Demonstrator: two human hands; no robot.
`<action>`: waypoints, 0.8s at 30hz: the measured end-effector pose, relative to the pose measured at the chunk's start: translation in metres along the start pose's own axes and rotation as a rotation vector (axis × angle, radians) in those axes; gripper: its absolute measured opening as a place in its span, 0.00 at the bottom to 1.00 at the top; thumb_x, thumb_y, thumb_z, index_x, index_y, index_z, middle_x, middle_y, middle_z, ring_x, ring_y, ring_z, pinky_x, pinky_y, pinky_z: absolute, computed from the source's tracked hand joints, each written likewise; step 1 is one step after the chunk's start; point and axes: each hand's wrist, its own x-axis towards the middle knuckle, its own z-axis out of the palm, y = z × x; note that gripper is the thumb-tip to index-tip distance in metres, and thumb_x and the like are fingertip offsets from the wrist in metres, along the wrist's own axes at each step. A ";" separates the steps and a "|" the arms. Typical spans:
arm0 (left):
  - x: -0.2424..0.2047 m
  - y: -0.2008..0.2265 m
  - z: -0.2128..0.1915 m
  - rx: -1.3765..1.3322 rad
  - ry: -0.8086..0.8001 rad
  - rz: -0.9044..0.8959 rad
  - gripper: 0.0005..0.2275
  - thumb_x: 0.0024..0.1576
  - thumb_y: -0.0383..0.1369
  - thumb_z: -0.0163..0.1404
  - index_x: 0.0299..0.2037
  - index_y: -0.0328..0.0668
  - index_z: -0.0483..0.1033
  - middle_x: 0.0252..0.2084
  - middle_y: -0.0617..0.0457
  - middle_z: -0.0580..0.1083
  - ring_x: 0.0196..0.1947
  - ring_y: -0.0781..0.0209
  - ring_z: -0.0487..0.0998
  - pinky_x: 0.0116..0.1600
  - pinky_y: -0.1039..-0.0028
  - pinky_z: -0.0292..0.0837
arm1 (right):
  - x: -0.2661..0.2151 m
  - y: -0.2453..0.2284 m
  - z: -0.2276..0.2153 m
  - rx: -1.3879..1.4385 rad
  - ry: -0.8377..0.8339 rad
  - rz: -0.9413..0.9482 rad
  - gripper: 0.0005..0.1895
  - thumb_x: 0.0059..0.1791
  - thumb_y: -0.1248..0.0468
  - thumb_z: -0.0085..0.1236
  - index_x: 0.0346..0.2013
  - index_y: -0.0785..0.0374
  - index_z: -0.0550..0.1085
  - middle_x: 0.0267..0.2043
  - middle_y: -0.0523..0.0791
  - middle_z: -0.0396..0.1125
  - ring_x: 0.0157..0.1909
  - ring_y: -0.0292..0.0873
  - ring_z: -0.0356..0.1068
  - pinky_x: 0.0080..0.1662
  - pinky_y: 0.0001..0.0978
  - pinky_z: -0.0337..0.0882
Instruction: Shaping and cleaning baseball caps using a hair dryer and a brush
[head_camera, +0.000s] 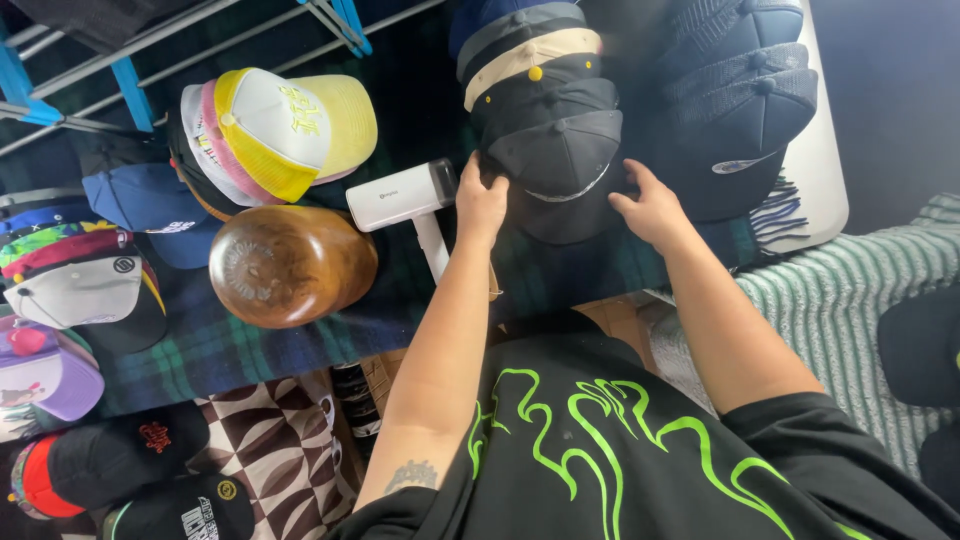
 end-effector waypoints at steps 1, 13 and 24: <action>-0.004 0.004 0.000 -0.001 0.001 0.002 0.31 0.55 0.36 0.51 0.71 0.44 0.61 0.70 0.42 0.65 0.68 0.48 0.68 0.73 0.63 0.64 | 0.005 0.000 0.004 0.000 0.001 -0.002 0.35 0.51 0.55 0.60 0.72 0.51 0.63 0.67 0.53 0.63 0.60 0.49 0.70 0.55 0.44 0.75; -0.033 0.029 -0.010 -0.456 -0.198 -0.241 0.30 0.62 0.38 0.49 0.75 0.53 0.53 0.76 0.41 0.56 0.73 0.40 0.60 0.64 0.50 0.73 | -0.031 -0.104 -0.020 0.448 -0.099 -0.012 0.43 0.53 0.60 0.59 0.78 0.57 0.47 0.78 0.62 0.40 0.73 0.66 0.53 0.64 0.55 0.67; -0.109 -0.034 -0.121 -0.566 -0.500 -0.008 0.23 0.66 0.35 0.45 0.73 0.46 0.60 0.69 0.39 0.67 0.67 0.41 0.69 0.68 0.42 0.61 | -0.086 0.003 0.065 0.753 0.145 -0.041 0.22 0.57 0.68 0.52 0.66 0.65 0.65 0.60 0.50 0.65 0.49 0.41 0.70 0.48 0.40 0.78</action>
